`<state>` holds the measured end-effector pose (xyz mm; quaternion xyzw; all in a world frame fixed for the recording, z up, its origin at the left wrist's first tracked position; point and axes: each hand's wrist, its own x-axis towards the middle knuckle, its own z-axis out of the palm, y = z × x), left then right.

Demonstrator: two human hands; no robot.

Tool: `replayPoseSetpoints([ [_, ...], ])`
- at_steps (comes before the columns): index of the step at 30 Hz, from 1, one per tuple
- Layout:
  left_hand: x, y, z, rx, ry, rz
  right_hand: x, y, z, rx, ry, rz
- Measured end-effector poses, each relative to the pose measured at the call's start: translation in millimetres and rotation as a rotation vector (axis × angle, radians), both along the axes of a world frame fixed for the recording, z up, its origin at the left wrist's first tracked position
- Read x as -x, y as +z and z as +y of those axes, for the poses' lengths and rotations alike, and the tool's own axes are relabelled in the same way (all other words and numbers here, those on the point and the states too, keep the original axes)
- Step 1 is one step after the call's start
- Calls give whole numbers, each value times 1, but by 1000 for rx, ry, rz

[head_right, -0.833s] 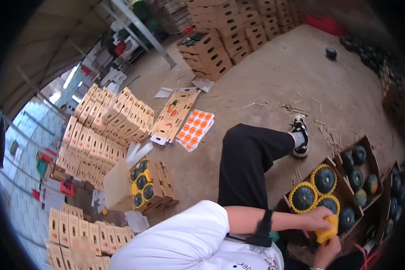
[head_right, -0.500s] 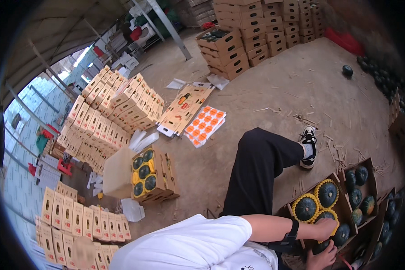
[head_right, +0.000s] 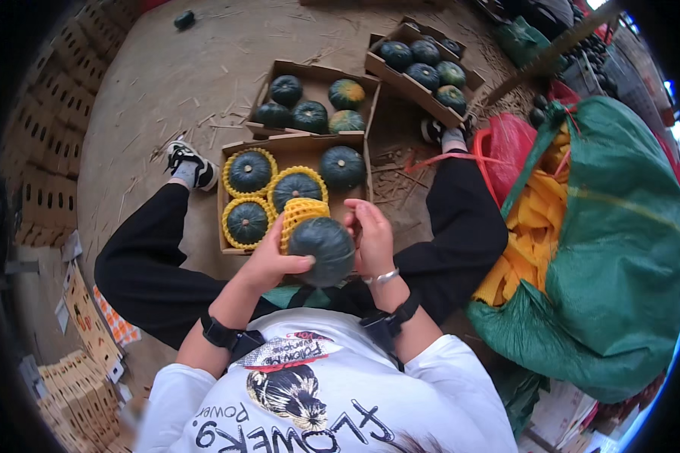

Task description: The person is wrapping squashes in yellow protective foam netting and placing them into cardboard boxes.

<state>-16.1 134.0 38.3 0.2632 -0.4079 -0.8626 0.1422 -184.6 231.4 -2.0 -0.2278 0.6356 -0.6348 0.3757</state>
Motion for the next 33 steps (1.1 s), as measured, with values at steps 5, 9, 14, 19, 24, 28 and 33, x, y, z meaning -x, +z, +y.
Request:
replayPoseSetpoints([
  [5, 1, -7, 10, -386, -162, 296, -22, -6, 13, 145, 362, -783],
  [9, 0, -9, 4, -172, 52, 158, 9, -3, -1, -24, 185, -197],
  [14, -2, -22, 8, 392, 280, -152, -9, 12, -8, 18, 56, 489],
  [19, -1, -24, 9, 56, 141, -47, -9, 13, -1, 158, 234, -635],
  [24, 1, 27, 5, 908, -211, -501, -9, -18, 16, 126, 293, -1242],
  [28, 16, 25, 24, 1623, -586, -311, -16, -13, 20, -45, 278, -889],
  [33, 53, -3, -16, 991, -303, -142, 20, -24, 31, -149, 10, -174],
])
